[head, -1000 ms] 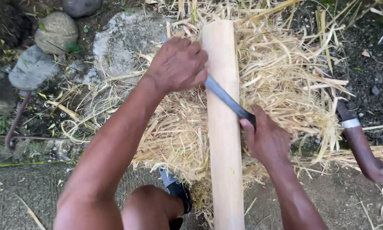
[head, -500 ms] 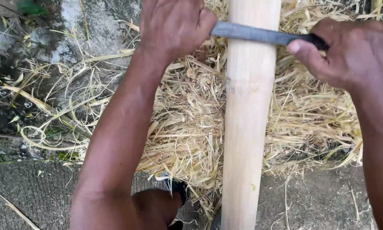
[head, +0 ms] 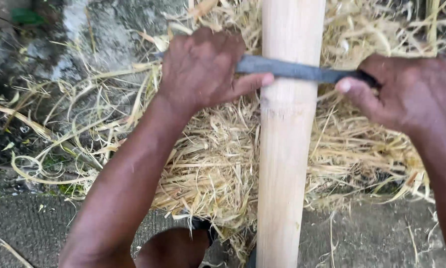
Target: The recorder is using a drawknife to scrape the outer skin off a bamboo pole.
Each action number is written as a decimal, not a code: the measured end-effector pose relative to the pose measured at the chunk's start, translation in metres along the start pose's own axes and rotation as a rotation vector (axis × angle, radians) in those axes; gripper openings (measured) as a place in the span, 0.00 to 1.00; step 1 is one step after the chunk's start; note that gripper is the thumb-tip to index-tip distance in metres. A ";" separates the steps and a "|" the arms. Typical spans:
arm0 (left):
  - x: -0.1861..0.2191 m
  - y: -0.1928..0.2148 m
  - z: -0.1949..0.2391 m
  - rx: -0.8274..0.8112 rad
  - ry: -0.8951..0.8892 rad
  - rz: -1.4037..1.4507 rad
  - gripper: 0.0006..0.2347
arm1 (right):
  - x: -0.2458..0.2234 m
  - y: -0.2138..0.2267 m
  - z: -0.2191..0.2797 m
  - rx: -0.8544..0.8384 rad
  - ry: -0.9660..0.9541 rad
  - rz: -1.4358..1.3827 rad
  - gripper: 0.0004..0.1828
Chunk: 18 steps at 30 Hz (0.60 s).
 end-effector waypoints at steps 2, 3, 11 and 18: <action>0.002 0.003 0.004 0.036 -0.014 -0.006 0.35 | -0.003 -0.003 0.005 -0.034 -0.030 0.024 0.40; 0.006 0.003 0.006 0.063 -0.035 -0.001 0.35 | -0.002 -0.009 0.009 -0.082 -0.068 0.043 0.40; -0.034 -0.025 -0.024 -0.131 0.057 0.027 0.36 | 0.010 0.018 -0.039 0.020 -0.013 0.173 0.39; -0.059 -0.016 -0.023 0.517 -0.127 -0.272 0.32 | 0.014 0.027 -0.064 0.295 0.039 0.271 0.42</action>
Point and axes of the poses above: each hand's wrist, its own z-axis away from the middle knuckle, its own y-axis out of the back of the hand, x = y × z, the point moved 7 cm from there along -z, towards the middle knuckle
